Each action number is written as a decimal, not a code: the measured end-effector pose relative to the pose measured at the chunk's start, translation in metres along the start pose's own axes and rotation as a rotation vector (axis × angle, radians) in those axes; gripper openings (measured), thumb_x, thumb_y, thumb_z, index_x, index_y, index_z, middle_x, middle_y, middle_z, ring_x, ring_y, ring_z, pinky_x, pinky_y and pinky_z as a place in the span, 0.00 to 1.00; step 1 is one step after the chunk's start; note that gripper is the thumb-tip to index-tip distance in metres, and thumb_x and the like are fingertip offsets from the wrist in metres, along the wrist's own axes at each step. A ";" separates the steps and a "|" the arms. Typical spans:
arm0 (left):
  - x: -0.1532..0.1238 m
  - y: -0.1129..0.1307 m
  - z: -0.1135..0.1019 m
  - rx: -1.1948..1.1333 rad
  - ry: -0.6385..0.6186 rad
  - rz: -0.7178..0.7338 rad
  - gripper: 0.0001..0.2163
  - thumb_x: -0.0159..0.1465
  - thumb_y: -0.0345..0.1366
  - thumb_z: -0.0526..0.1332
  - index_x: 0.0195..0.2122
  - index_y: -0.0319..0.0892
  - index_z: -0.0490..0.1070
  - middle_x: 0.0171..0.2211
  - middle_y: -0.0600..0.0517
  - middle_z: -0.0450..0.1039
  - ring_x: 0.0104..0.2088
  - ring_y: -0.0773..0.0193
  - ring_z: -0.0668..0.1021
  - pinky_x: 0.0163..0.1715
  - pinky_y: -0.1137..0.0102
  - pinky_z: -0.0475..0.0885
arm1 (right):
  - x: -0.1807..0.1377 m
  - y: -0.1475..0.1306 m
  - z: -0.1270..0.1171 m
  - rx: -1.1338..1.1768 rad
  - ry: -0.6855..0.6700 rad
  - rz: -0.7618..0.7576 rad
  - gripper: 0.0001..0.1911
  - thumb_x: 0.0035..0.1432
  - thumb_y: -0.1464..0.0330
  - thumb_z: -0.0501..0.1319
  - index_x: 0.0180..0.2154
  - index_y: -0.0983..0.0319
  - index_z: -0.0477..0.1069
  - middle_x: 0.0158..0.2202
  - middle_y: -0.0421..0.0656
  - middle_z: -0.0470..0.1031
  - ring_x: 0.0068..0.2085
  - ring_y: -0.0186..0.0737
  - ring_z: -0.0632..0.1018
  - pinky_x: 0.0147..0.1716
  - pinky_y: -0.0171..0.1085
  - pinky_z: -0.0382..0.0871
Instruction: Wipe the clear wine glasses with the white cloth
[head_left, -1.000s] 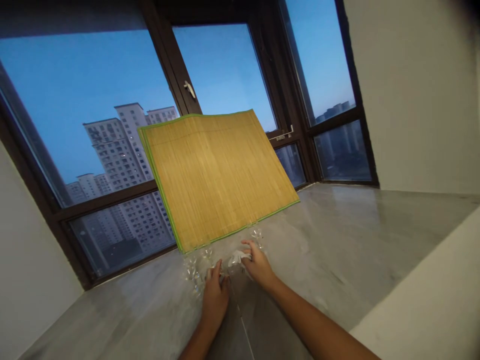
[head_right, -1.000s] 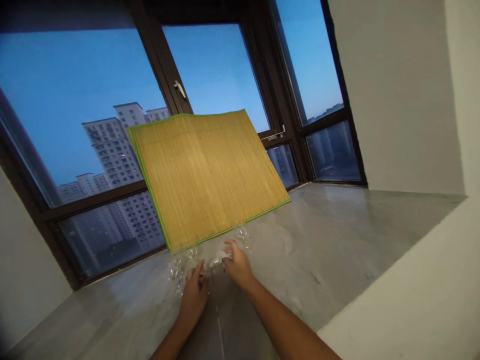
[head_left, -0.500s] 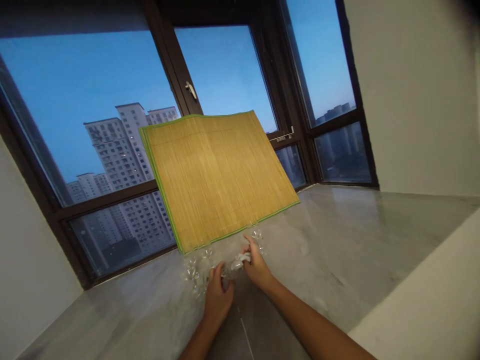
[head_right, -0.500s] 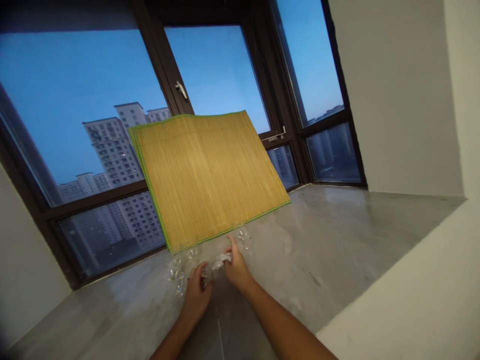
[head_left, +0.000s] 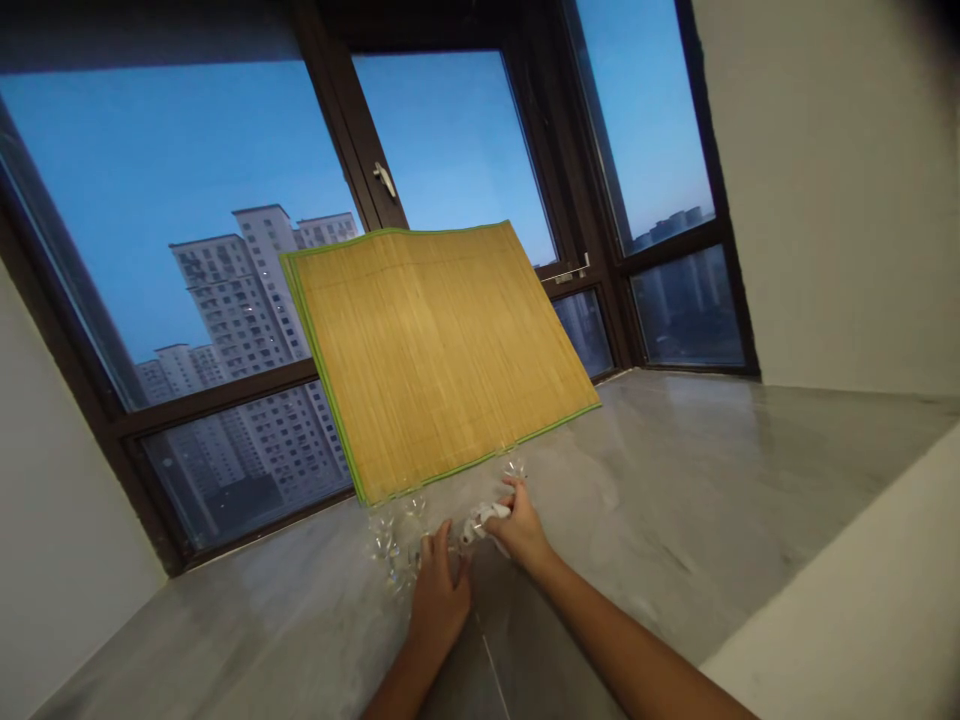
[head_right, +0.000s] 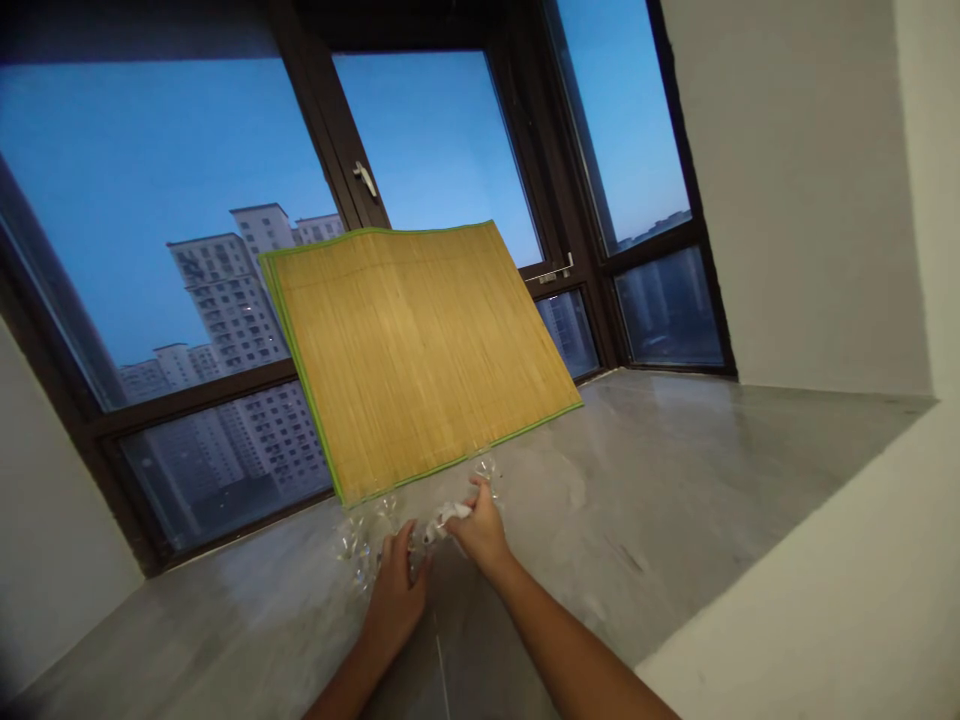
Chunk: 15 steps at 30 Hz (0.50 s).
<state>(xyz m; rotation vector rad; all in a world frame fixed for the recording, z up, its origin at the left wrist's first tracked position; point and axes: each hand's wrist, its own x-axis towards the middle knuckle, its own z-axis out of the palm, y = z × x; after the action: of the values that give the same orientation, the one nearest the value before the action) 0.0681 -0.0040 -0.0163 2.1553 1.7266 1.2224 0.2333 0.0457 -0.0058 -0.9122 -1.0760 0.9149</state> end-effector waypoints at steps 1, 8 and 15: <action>0.001 -0.001 0.000 0.004 0.004 -0.015 0.25 0.66 0.43 0.54 0.63 0.40 0.58 0.54 0.40 0.64 0.53 0.52 0.71 0.53 0.58 0.66 | 0.000 -0.003 0.000 0.085 -0.032 0.022 0.36 0.37 0.66 0.64 0.52 0.62 0.57 0.25 0.32 0.65 0.26 0.37 0.69 0.27 0.34 0.60; 0.005 -0.016 0.001 -0.010 0.067 -0.052 0.26 0.65 0.46 0.53 0.61 0.39 0.59 0.53 0.40 0.66 0.54 0.50 0.71 0.53 0.57 0.66 | -0.009 -0.018 -0.002 0.145 -0.127 0.013 0.25 0.50 0.57 0.57 0.49 0.62 0.65 0.22 0.33 0.65 0.28 0.39 0.69 0.31 0.36 0.61; 0.004 -0.014 -0.006 -0.012 0.067 -0.052 0.24 0.64 0.44 0.54 0.60 0.39 0.61 0.51 0.40 0.67 0.52 0.50 0.72 0.52 0.57 0.66 | -0.014 -0.007 0.002 0.003 -0.305 0.023 0.25 0.58 0.57 0.54 0.56 0.57 0.64 0.27 0.36 0.70 0.34 0.42 0.73 0.40 0.40 0.64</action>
<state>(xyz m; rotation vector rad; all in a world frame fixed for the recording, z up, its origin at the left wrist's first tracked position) 0.0532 0.0022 -0.0176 2.0715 1.7847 1.3018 0.2293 0.0303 -0.0032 -0.7994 -1.3244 1.0985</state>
